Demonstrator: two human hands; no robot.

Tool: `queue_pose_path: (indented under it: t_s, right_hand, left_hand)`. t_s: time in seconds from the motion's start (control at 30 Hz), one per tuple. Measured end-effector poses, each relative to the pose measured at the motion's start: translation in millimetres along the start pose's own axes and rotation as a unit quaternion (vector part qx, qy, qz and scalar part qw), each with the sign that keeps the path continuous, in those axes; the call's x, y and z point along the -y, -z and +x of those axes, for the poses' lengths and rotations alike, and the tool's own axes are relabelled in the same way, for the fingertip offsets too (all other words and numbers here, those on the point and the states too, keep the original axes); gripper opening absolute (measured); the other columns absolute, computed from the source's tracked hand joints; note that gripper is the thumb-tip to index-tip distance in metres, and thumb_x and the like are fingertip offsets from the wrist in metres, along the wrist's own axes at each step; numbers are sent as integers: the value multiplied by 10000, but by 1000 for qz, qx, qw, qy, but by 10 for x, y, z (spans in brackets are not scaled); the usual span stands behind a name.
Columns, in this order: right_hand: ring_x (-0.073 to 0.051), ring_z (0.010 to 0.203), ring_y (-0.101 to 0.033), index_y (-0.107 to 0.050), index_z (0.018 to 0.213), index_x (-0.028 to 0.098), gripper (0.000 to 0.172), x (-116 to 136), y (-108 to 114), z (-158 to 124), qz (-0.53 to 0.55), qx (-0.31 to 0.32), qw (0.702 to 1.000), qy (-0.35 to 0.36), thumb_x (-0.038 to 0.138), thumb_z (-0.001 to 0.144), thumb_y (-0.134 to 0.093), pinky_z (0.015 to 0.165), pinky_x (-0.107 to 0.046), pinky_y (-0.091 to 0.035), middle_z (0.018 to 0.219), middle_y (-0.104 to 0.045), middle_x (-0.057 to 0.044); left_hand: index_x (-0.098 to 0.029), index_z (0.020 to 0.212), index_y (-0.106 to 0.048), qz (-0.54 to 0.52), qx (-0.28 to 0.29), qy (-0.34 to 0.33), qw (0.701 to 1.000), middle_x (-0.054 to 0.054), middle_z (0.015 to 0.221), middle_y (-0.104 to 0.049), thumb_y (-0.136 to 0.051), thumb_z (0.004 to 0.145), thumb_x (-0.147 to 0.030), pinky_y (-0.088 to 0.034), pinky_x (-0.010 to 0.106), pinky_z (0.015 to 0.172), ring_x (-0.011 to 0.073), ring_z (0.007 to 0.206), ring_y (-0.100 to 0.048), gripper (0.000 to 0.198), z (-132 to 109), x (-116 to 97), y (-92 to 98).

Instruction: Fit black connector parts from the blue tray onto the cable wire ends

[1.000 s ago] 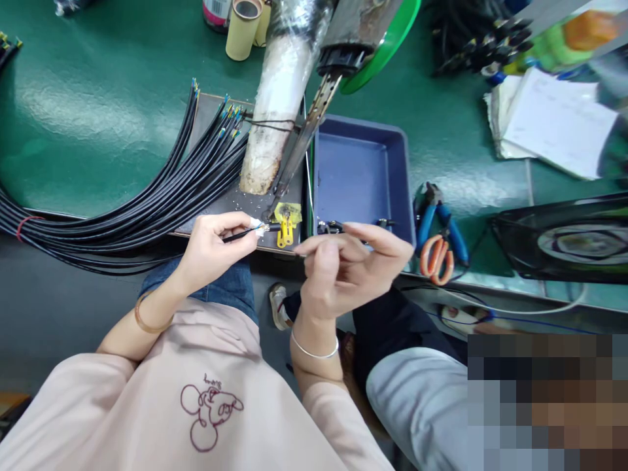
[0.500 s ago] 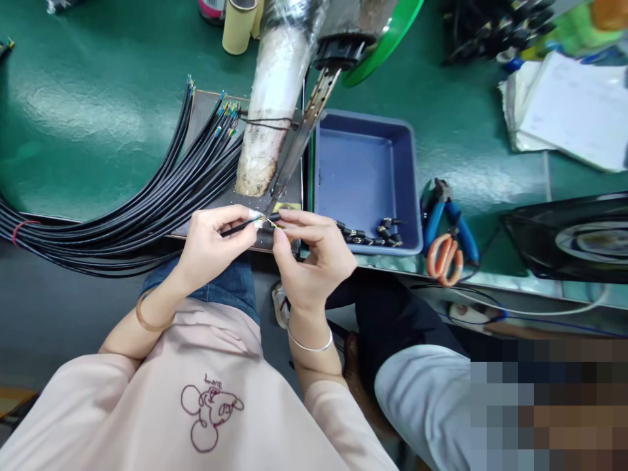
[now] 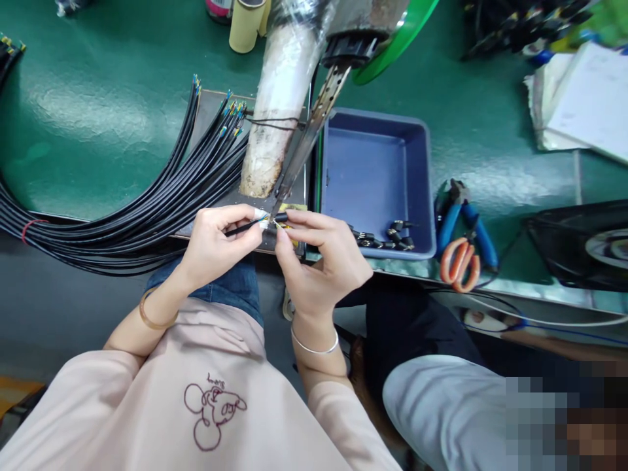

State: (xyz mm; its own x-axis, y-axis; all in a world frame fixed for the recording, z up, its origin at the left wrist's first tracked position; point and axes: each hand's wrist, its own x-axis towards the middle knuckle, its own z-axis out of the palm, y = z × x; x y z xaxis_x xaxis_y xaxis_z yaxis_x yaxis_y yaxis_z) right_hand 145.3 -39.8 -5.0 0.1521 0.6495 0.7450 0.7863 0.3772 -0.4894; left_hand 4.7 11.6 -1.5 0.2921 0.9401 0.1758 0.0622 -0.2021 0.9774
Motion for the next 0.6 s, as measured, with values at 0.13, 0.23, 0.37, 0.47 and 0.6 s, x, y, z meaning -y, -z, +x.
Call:
queue_pose_path:
  t_s: [0.13,0.23,0.37,0.47,0.6]
  right_hand:
    - [-194,848,-771,-672,860,257,134,30,11,-5,-18,10,1000,9,129,865,-713,772,-339,-649,946,-789,-11]
    - [-187,849,-771,-645,835,247,155,46,21,-17,-12,11,1000,13,107,856,-708,747,-318,-651,974,-790,-24]
    - [-195,877,-775,-614,824,244,162,41,41,-28,0,17,1000,18,106,853,-694,750,-323,-661,1011,-791,-35]
    - [-201,900,-774,-609,826,246,155,29,59,-25,-2,28,999,19,116,859,-686,765,-337,-667,1021,-790,-39]
    - [-199,885,-777,-597,813,245,153,7,81,-31,-4,49,998,24,130,874,-678,748,-339,-670,1016,-792,-50]
  left_hand:
    - [-141,720,-718,-14,6,11,1000,-3,621,-634,-626,772,-205,-471,185,546,90,573,-549,124,6,-10,1]
    - [-142,709,-707,-31,7,16,999,-8,612,-609,-628,774,-214,-457,185,538,85,565,-525,126,8,-12,-2]
    - [-143,703,-694,-36,10,26,999,-10,603,-588,-634,772,-215,-450,186,535,88,569,-513,117,11,-13,-8]
    - [-146,718,-697,-42,15,36,998,-7,619,-596,-644,769,-223,-461,190,550,93,583,-522,107,10,-10,2]
    - [-148,714,-686,-37,32,48,998,-6,614,-596,-648,788,-220,-447,196,543,92,566,-515,110,-14,7,38]
